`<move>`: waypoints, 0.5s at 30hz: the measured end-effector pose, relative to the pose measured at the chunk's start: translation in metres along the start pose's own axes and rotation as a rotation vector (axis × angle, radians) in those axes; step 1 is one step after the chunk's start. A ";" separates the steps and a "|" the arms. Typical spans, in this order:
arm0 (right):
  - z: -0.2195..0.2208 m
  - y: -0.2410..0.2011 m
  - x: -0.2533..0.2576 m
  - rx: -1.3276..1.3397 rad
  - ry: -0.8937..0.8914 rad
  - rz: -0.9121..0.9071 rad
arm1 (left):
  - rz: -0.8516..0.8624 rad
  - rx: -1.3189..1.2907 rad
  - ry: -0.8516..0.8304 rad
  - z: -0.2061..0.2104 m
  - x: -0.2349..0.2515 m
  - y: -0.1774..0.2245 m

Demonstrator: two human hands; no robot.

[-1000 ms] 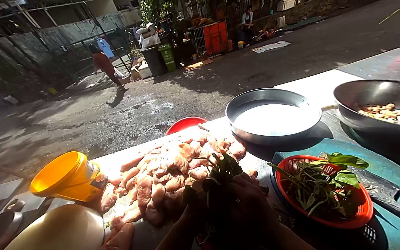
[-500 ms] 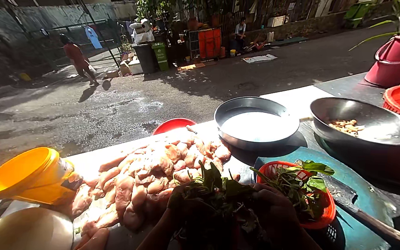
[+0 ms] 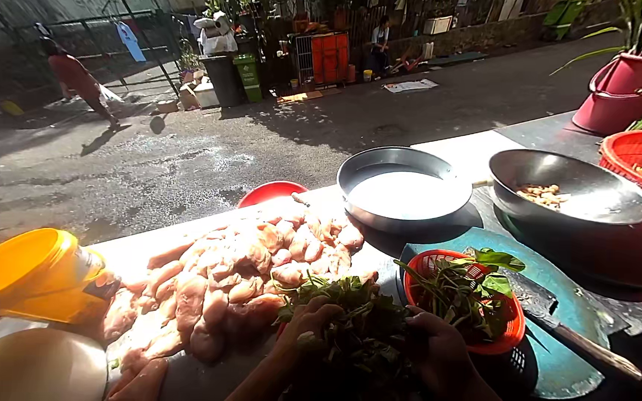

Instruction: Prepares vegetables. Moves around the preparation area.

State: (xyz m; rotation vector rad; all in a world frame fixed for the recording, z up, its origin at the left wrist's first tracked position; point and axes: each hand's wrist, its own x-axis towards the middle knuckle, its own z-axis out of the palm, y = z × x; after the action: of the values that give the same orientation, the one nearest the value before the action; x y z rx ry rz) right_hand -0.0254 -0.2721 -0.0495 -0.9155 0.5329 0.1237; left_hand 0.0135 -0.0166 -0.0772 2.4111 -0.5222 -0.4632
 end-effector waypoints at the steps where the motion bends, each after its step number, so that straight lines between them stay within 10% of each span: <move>1: -0.001 0.004 0.000 -0.034 0.017 0.002 | -0.066 0.111 -0.094 0.012 0.000 0.003; 8: -0.013 0.021 -0.002 -0.190 0.037 -0.025 | -0.153 0.286 -0.044 0.059 0.003 -0.008; 15: -0.035 0.022 0.001 -0.671 0.117 -0.237 | 0.076 -0.779 0.202 0.007 -0.019 -0.052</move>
State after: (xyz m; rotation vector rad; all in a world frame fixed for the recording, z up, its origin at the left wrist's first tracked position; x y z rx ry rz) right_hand -0.0456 -0.2859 -0.0830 -1.6413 0.4917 0.0315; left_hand 0.0073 0.0263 -0.1121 1.6574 -0.2684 -0.3055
